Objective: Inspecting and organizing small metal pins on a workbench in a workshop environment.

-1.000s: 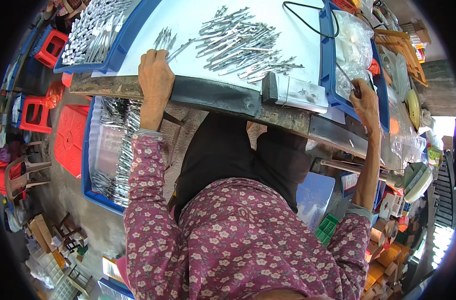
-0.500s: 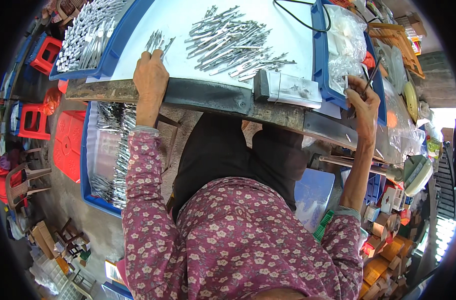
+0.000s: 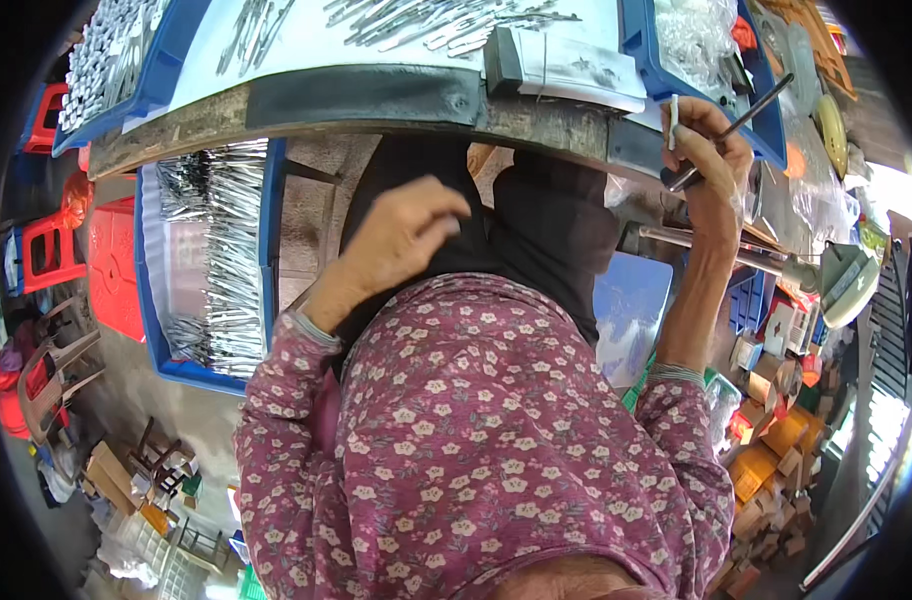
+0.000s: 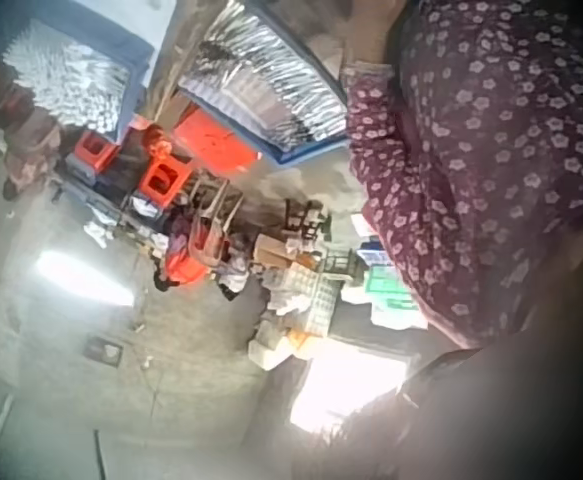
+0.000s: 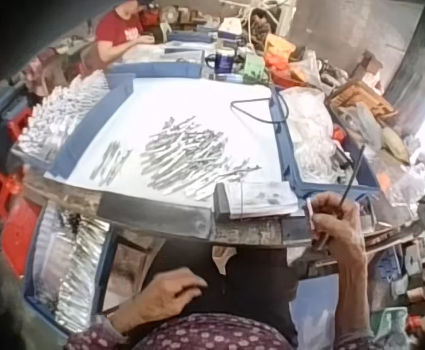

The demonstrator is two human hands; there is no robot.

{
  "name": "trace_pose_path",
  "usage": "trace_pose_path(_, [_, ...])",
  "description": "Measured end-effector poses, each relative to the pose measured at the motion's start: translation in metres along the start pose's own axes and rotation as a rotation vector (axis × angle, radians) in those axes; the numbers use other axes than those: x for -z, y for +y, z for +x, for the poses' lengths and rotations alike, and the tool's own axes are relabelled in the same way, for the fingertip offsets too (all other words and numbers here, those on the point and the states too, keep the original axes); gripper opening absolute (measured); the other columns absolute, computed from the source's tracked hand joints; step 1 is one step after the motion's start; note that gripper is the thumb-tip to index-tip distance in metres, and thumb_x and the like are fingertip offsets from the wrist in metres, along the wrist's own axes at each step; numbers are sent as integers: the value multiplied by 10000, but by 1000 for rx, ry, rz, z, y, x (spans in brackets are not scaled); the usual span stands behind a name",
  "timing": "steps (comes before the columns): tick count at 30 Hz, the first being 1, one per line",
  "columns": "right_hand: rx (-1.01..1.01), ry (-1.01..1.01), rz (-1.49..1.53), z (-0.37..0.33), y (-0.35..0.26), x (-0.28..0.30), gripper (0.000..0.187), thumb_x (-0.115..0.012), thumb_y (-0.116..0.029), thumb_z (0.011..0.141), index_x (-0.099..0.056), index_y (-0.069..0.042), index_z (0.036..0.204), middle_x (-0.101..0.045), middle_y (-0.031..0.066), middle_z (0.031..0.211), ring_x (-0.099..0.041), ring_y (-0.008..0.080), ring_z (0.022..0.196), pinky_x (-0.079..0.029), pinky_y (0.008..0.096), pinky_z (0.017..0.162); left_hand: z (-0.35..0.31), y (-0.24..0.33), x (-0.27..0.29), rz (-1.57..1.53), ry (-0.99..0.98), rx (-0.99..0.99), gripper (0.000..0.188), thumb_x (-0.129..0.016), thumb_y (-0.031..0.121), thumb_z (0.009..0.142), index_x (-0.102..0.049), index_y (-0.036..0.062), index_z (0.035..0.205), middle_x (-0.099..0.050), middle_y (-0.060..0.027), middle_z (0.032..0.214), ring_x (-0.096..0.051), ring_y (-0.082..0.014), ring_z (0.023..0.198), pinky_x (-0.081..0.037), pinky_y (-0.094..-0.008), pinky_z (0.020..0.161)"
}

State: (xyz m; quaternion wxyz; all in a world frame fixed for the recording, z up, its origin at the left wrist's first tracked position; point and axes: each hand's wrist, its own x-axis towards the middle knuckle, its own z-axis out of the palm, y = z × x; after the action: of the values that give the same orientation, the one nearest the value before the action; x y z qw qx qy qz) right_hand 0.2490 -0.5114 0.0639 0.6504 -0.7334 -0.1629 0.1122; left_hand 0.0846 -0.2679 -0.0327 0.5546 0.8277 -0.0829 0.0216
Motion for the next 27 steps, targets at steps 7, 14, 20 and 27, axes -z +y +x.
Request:
trace_pose_path(7, [-23, -25, 4, -18, 7, -8, 176, -561, -30, 763, -614, 29, 921, -567, 19, 735, -466, 59, 579, -373, 194, 525, -19, -22, -54, -63, -538, -108, 222, -574, 108, 763, -608, 54, 976, -556, -75, 894, -516, -240, 881, -397, -334, 771])
trace_pose_path(14, [-66, -29, 41, -23, 15, -11, 177, -562, -28, 765, -607, 35, 925, -554, 18, 708, -465, 60, 564, -372, 193, 520, -17, 13, -55, 16, -734, -202, 286, -421, 112, 860, -581, 97, 1096, -503, -94, 1068, -462, -216, 989, -348, -324, 821])
trace_pose_path(20, [-84, -22, 33, -24, 20, -11, 185, -562, -26, 756, -608, 33, 925, -531, 0, 643, -463, 52, 542, -352, 179, 506, -17, 21, -60, 116, -727, -160, 278, -410, 89, 862, -535, 115, 1110, -473, -104, 1018, -461, -226, 961, -360, -343, 821])
trace_pose_path(27, [-94, -17, 28, -28, 20, -10, 163, -561, -10, 742, -610, 35, 891, -522, -12, 633, -450, 44, 535, -339, 178, 501, -11, 28, -62, 0, -818, -128, 267, -431, 45, 840, -473, 72, 1102, -523, -144, 847, -536, -323, 766, -419, -394, 679])
